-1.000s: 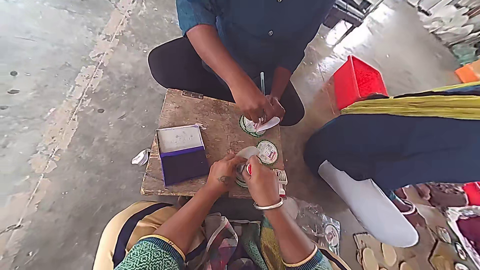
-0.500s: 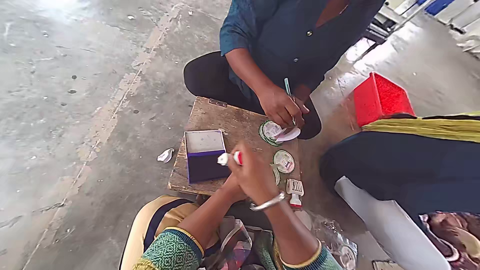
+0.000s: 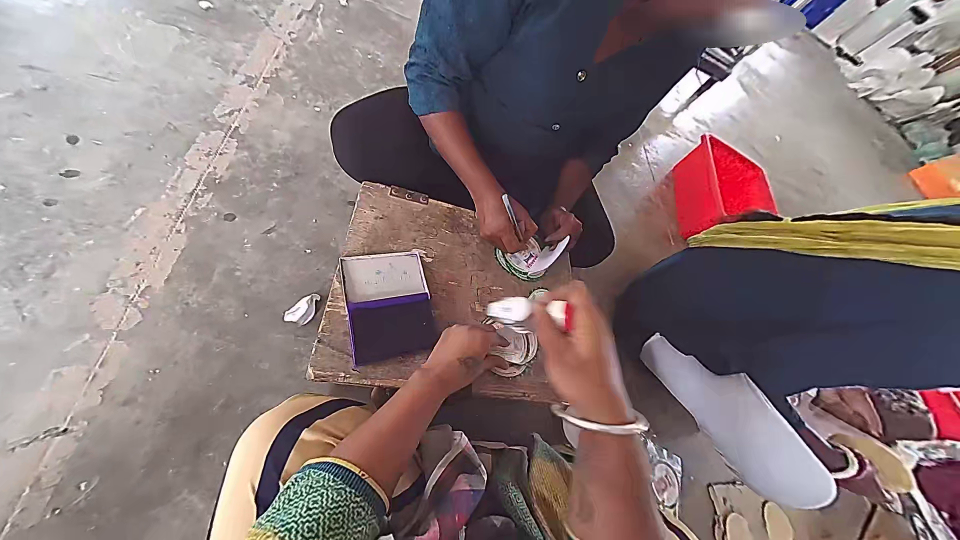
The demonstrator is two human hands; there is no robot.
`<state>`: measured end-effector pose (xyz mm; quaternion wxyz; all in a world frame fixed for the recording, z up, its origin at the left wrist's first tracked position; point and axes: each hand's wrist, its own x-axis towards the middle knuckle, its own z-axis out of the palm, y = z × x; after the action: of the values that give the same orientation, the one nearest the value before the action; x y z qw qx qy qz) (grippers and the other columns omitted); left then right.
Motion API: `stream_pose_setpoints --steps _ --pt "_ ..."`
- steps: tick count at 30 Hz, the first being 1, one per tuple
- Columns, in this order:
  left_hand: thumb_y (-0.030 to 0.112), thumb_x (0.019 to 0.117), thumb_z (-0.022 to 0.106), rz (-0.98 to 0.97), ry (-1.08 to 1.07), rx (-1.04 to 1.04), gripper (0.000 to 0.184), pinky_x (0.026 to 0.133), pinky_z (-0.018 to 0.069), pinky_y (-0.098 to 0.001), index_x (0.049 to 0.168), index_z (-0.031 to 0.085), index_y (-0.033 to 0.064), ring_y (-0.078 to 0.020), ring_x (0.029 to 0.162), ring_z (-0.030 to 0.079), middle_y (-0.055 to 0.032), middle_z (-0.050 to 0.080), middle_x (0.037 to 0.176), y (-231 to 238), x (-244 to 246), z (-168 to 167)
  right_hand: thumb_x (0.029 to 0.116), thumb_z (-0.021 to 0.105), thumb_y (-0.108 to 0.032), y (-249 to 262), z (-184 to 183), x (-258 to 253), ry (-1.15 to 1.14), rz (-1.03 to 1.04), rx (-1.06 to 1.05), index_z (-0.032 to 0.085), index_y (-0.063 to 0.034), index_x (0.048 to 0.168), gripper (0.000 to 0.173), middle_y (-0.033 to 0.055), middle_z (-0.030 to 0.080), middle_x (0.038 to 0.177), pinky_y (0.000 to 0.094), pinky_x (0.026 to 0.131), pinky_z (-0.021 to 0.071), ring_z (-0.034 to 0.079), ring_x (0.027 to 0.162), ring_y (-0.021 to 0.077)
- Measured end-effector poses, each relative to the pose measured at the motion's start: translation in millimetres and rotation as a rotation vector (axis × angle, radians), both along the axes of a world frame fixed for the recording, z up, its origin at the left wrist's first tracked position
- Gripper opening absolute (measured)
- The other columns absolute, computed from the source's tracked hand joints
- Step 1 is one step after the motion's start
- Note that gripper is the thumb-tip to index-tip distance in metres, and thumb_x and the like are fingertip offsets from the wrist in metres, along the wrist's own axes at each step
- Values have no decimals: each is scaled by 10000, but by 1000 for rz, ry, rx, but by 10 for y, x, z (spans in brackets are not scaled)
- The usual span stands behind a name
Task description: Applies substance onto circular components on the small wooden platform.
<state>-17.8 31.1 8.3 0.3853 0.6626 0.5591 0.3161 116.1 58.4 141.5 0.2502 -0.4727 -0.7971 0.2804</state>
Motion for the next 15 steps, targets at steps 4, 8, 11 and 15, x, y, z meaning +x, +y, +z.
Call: stream_pose_setpoints --steps 4,8,11,15 --pt "282 1060 558 -36 93 -150 349 1076 421 -549 1274 711 54 -350 1226 630 -168 696 1276 33 0 237 988 534 -227 191 -29 634 -45 -137 22 574 -67 1026 170 -79 515 765 170 624 436 504 663 -45" --pt "210 1080 507 54 53 -223 340 1076 417 -535 1276 673 -12 -367 1225 623 -216 682 1264 -2 42 401 1007 538 -221 110 -215 774 -209 -143 -46 608 -8 1089 239 28 587 792 343 633 463 550 676 106" --pt "158 1067 521 178 9 -119 285 948 495 -582 1218 634 -57 -417 1048 685 -255 704 1068 -16 78 221 1022 564 -220 80 -325 668 -307 -84 -64 633 4 1118 254 116 657 827 444 646 505 634 705 231" --pt "142 1071 507 278 -27 -94 307 936 508 -581 1293 599 -48 -431 1026 694 -265 708 1054 -28 115 169 1020 582 -211 139 -381 421 -425 11 -44 644 14 1103 249 173 684 837 518 691 520 682 769 337"
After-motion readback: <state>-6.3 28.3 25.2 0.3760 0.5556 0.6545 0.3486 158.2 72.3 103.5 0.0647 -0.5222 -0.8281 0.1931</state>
